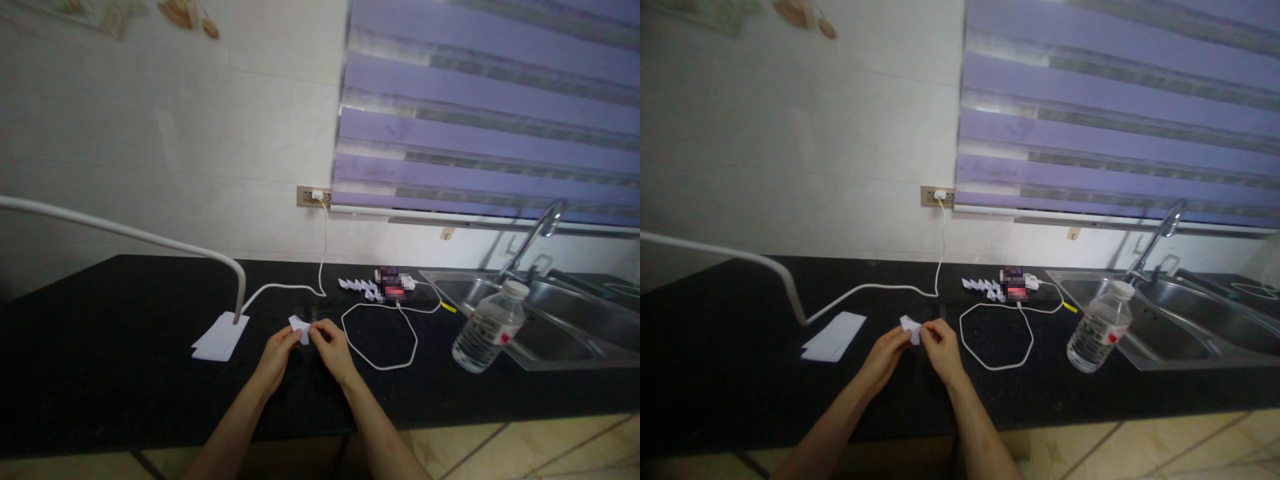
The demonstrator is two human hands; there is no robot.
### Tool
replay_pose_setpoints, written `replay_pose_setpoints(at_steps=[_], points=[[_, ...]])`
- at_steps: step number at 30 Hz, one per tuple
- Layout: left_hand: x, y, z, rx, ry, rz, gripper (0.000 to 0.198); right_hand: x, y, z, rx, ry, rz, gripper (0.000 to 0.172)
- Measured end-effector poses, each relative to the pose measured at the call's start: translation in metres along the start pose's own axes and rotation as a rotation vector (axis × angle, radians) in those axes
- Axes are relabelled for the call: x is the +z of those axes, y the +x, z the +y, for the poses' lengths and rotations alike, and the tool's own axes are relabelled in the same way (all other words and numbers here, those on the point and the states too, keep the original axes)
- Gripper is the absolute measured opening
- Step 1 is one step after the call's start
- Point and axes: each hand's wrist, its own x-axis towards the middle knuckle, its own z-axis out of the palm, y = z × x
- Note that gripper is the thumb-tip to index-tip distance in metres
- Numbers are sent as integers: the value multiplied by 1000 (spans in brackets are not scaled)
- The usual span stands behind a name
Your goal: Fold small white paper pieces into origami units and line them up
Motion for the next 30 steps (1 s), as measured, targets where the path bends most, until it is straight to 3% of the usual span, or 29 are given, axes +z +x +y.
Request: replay_pose_setpoints(at_steps=[10,17,24,30], points=[[-2,1,-2,-50,-147,-82,15,1,-2,-2,60,15,-72,18],[-1,-1,-1,-52,-80,-76,14,-2,0,-3,142,124,-138,20],[-1,-1,1,-48,-40,-102,15,-2,1,-6,335,304,-99,18],[-4,1,-1,-45,-93,-112,13,-1,2,-3,388,396,-82,16]])
